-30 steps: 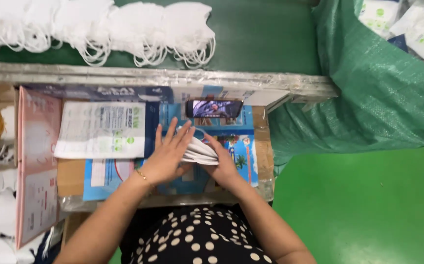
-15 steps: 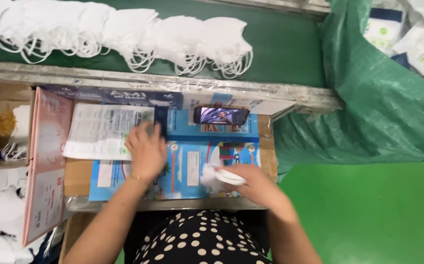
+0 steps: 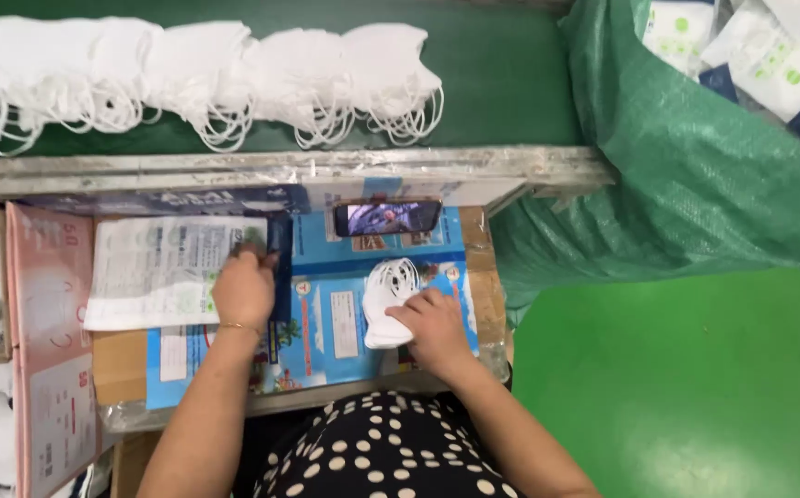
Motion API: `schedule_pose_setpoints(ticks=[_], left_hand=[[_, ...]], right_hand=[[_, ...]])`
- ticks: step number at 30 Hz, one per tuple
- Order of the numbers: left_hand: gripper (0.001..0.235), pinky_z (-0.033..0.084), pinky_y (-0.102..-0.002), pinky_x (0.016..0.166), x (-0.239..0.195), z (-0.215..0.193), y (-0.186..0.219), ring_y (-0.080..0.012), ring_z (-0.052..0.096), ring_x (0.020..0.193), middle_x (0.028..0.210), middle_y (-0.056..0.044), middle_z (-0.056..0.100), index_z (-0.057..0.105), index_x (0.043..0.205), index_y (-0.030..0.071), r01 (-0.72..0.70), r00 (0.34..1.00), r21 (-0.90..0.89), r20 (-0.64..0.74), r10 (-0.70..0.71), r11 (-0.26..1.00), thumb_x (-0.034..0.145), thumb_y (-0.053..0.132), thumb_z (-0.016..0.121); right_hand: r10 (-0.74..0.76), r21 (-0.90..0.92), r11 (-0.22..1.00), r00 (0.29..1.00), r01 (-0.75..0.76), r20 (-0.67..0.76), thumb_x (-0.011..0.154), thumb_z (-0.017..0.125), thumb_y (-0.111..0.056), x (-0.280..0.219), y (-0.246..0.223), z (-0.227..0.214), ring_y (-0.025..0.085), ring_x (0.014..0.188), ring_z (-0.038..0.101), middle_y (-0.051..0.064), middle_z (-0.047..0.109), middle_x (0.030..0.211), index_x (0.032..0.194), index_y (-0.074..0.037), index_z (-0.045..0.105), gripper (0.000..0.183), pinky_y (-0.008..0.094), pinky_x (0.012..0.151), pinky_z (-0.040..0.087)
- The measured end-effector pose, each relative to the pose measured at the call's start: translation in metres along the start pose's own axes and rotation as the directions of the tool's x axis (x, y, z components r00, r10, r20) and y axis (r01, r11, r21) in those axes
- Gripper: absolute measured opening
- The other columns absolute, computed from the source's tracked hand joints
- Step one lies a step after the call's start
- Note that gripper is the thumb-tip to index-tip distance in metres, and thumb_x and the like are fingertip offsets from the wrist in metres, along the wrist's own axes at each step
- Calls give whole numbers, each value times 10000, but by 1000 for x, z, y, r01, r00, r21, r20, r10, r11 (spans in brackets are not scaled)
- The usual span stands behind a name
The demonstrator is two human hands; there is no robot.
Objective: The person is putting masks into plastic bags.
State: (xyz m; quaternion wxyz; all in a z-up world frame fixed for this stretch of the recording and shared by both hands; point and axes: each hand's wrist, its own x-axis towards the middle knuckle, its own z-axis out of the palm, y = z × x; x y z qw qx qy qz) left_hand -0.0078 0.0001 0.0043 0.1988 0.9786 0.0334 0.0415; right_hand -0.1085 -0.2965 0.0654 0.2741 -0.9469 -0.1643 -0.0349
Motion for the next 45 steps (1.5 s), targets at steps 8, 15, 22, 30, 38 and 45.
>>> schedule_pose_setpoints(ticks=[8,15,22,30,38,45], left_hand=[[74,494,-365,624,-70,-26,54,-275,603,673,787,-98,604,711,917,62,-250,966,-626,-213,146,738,858,95,740],[153,460,-324,535,-74,-31,66,-218,577,579,707,-68,595,665,807,79,-497,867,-578,-311,389,647,846,128,804],[233,520,-329,833,-64,-43,73,-234,633,897,1020,-98,636,637,1063,49,-135,978,-896,-52,202,424,890,170,737],[122,371,-460,1084,-41,-77,74,-302,542,1268,1162,-31,695,708,901,78,-409,901,-610,-153,406,679,901,196,739],[140,371,-485,1011,-61,-93,116,-314,575,1126,1065,-57,704,675,854,92,-688,694,-429,-151,704,586,802,195,754],[171,530,-402,709,-50,-108,107,-330,669,829,936,-93,674,690,988,59,-280,907,-636,69,415,719,871,179,724]], right_hand=[[219,812,337,879,-476,424,732,850,-36,21,-35,15,182,1025,668,37,718,1067,1121,-151,672,443,329,910,553],[400,506,801,915,-319,-57,797,833,-180,39,-7,39,130,849,718,20,748,934,1019,-64,746,265,311,758,578],[99,826,393,912,-404,399,939,720,-185,11,-2,41,94,990,678,10,751,1103,1235,-47,715,327,290,890,561],[210,790,447,907,-420,364,895,728,-102,12,-15,7,95,949,677,-1,742,1058,1247,-54,657,362,291,861,563],[-43,216,965,728,-145,684,863,711,-103,6,-11,7,255,931,709,125,745,998,1052,-41,748,202,357,832,563],[8,566,820,991,-82,131,831,793,-200,22,-33,-42,278,977,690,148,689,1079,1093,-33,702,324,357,843,543]])
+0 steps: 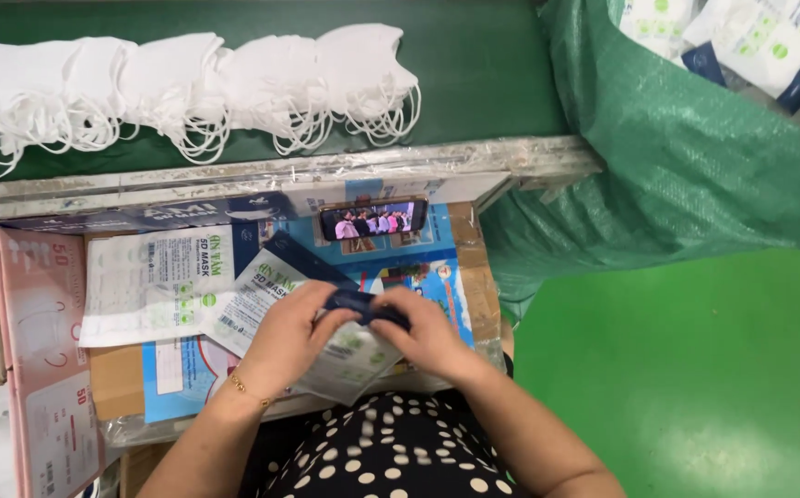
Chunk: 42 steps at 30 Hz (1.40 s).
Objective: The person is putting masks into plastic bags.
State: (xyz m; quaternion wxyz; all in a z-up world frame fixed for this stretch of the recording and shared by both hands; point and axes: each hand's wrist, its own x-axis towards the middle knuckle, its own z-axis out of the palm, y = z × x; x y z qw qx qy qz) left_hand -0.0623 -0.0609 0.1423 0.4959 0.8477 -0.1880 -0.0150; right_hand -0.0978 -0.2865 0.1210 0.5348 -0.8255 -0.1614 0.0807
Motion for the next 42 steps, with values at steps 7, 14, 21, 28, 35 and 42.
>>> schedule_pose_setpoints(ticks=[7,14,21,28,35,42], left_hand=[[116,496,-407,752,-5,13,13,-322,647,870,914,-71,695,700,909,87,-157,970,217,218,109,963,815,143,740],[55,442,-419,957,22,-5,-1,-257,659,1031,988,10,729,707,918,150,-270,961,149,-17,275,951,867,142,727],[627,93,-637,1151,178,2,4,-439,276,1450,1466,-195,601,581,1428,13,-288,862,554,-206,464,781,927,345,758],[278,-11,-616,1282,315,81,-77,-396,280,1602,1299,-183,676,669,1177,-21,-40,968,934,-52,247,354,1015,203,650],[610,529,-434,937,132,61,20,-342,708,1035,1161,-168,711,485,1471,171,141,927,73,341,-158,987,904,254,696],[795,218,-470,1218,0,49,-32,-341,323,1480,1561,-157,416,339,1558,75,-177,958,-390,140,248,903,863,235,688]], right_hand=[[53,13,999,996,-52,-68,897,700,-84,-8,45,19,228,832,726,74,748,911,994,-49,727,106,328,752,565],[-129,-77,989,992,129,11,861,686,-63,-26,96,-46,244,800,668,108,678,850,998,-1,694,150,343,711,520],[-11,409,732,610,545,-792,1105,467,-341,-24,8,-117,240,1127,661,88,559,1374,1485,-64,453,470,431,1010,531],[312,530,847,764,47,-564,1091,580,-176,-62,95,-53,230,1043,692,205,671,1168,1395,55,598,382,386,1001,526],[162,478,856,774,199,-612,906,745,-133,-42,17,-68,91,1210,573,-29,590,1315,1462,-145,405,652,283,1024,473],[435,353,868,877,-349,-205,889,781,-69,-51,71,-29,410,1118,558,245,612,1253,1417,-18,622,553,463,935,441]])
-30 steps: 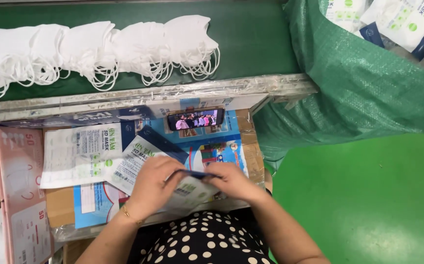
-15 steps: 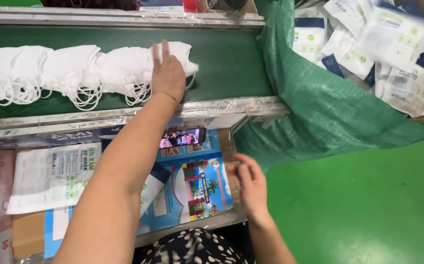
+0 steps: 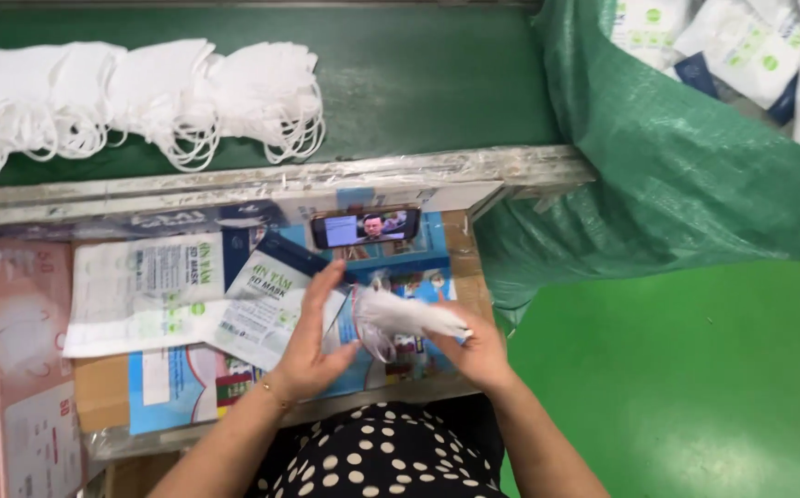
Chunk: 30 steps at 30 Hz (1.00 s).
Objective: The person is putting masks into plastic bags.
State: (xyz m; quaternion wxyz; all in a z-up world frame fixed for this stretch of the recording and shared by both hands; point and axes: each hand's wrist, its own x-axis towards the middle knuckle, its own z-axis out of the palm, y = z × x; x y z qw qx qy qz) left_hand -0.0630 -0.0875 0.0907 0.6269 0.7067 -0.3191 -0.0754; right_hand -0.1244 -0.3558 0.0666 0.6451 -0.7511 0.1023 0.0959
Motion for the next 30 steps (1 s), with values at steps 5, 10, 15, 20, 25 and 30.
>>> schedule_pose_setpoints(ticks=[5,10,15,20,25,30], left_hand=[[946,21,-616,1192,-1,-2,-11,-435,159,1516,1595,-192,330,275,1544,56,-126,978,571,207,7,811,756,261,757],[924,32,-625,1228,13,12,-11,-406,179,1543,1571,-168,357,259,1561,59,-62,958,596,260,-120,801,754,145,700],[848,62,-600,1259,10,9,-27,-410,195,1565,1623,-236,320,284,1600,46,-93,978,409,209,7,908,830,105,634],[852,59,-617,1237,16,18,-7,-389,243,1520,1547,-225,380,289,1559,27,-100,990,428,130,48,898,814,197,665],[928,48,-677,1187,15,11,-16,-405,270,1479,1461,-204,427,270,1544,27,-46,982,613,172,-76,789,748,179,722],[917,75,-695,1195,18,23,-23,-386,341,1465,1414,-161,480,305,1545,67,-89,993,616,111,26,783,751,165,752]], right_hand=[[-396,-160,891,900,425,183,758,852,-53,13,12,42,248,1360,508,163,535,1461,1491,-59,416,853,364,1124,404],[-322,-19,946,943,325,88,859,803,-62,35,71,53,231,1286,611,129,625,1394,1475,-58,494,689,345,1093,503],[-282,-52,957,956,286,78,901,803,-65,40,65,32,238,1214,658,138,689,1319,1413,-37,606,549,362,1066,531],[-373,-180,911,927,372,30,738,880,-61,31,48,40,238,1257,577,135,584,1360,1441,-54,466,817,370,1072,469],[-488,-199,853,873,483,29,731,918,-98,31,57,37,285,1301,549,159,544,1404,1477,-46,398,911,410,1130,442],[-565,-260,782,820,566,84,730,916,-120,30,42,36,303,1301,528,171,502,1393,1465,-33,357,927,428,1128,426]])
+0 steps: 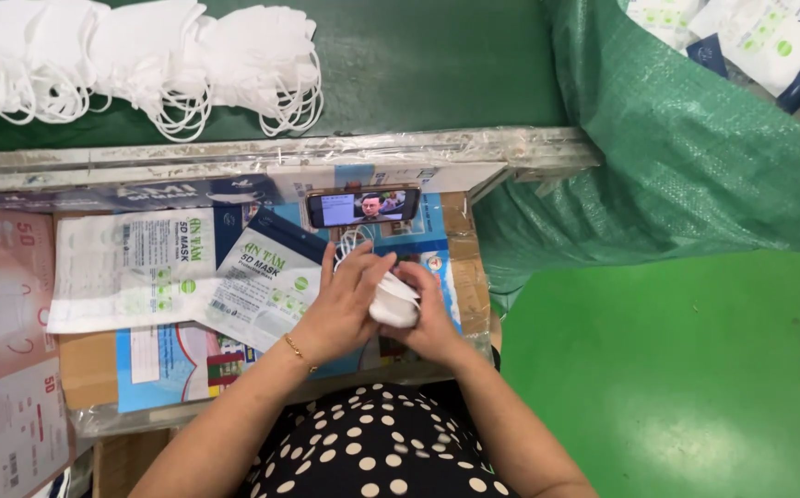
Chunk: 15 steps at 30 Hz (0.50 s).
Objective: The person is putting masks into plastic bags.
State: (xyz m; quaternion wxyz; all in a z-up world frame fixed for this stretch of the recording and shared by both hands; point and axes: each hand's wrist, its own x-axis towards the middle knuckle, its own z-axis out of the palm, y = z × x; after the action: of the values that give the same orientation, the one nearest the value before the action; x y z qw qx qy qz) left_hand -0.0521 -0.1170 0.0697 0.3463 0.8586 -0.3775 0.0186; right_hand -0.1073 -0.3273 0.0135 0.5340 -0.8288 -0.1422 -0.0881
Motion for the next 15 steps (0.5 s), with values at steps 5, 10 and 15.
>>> schedule_pose_setpoints(ticks=[5,10,15], left_hand=[[900,81,-712,1203,0,4,1,-372,381,1456,1392,-155,503,313,1548,72,-15,999,-9,-47,15,1000,769,163,754],[801,96,-652,1204,2,10,-3,-435,324,1450,1435,-249,442,407,1513,74,-75,997,-74,-4,75,994,777,124,720],[585,277,-572,1155,-7,27,-42,-425,391,1354,1401,-248,456,504,1467,64,226,930,-155,-260,-260,962,901,129,636]], right_hand=[[72,107,992,997,-69,-23,793,883,-104,0,2,-6,293,1307,585,152,564,1401,1464,-60,407,823,411,1138,461],[140,9,990,989,-141,47,828,796,-55,23,-7,-8,263,1237,632,150,653,1351,1410,-70,560,628,363,1059,493],[223,22,973,959,-231,177,858,686,-26,32,-13,-34,216,1161,697,129,730,1282,1350,-85,659,496,323,1003,522]])
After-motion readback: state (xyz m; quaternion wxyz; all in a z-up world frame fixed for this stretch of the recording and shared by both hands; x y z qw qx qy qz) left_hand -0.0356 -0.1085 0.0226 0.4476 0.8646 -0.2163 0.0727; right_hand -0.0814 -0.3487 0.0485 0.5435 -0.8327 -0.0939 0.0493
